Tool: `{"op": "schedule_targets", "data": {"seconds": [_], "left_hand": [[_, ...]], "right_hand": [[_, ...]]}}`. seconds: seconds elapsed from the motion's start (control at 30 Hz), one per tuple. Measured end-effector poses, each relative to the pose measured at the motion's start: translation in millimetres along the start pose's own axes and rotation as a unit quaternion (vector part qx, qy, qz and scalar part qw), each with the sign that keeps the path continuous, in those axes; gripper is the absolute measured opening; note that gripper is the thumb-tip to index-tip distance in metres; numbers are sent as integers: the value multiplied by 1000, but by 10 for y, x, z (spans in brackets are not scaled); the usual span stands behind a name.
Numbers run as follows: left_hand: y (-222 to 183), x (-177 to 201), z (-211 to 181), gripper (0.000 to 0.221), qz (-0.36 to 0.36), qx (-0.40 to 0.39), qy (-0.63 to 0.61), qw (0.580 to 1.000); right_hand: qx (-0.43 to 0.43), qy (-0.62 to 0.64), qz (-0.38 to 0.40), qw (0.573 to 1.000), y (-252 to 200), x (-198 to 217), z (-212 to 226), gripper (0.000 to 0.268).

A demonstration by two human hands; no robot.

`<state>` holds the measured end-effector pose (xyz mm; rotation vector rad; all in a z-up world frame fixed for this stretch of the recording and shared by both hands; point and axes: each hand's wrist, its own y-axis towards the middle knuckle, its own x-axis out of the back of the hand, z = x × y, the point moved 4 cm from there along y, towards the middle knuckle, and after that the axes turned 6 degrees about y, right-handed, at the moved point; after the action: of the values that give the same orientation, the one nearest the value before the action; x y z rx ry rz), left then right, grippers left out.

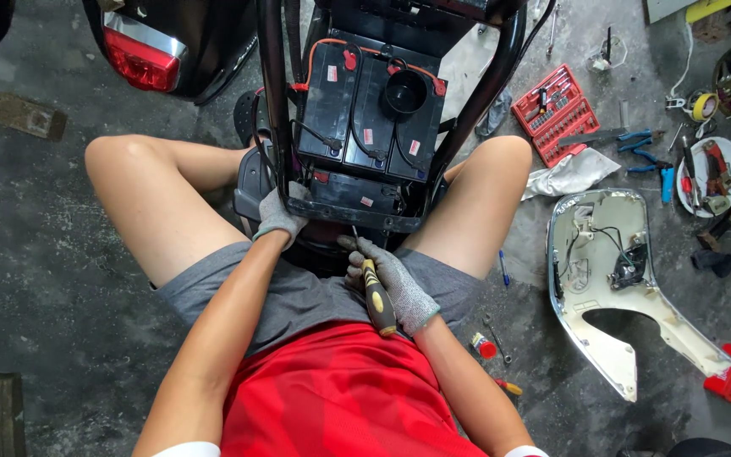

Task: The person sits on the workshop floor in front of a scooter with its body panels removed and works on the battery compartment under the seat. They unscrew screws from the battery box cover using a screwdriver, manipulate the cover and wiring, and reach toward parts laid on the floor.

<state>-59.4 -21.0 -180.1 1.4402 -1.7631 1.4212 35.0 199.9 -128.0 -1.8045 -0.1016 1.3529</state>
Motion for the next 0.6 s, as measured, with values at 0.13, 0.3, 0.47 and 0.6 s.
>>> {"op": "schedule_targets", "data": {"seconds": [0.13, 0.3, 0.47, 0.6], "left_hand": [[45, 63, -13, 22, 85, 15, 10, 996], [15, -46, 55, 24, 38, 32, -27, 998], [-31, 77, -33, 25, 23, 90, -59, 994], [-71, 120, -112, 25, 3, 85, -63, 994]], "right_hand": [[2, -19, -39, 999, -80, -131, 8, 41], [9, -35, -91, 995, -144, -216, -11, 40], [11, -7, -19, 1000, -32, -129, -36, 35], [16, -21, -24, 999, -35, -155, -55, 38]]}}
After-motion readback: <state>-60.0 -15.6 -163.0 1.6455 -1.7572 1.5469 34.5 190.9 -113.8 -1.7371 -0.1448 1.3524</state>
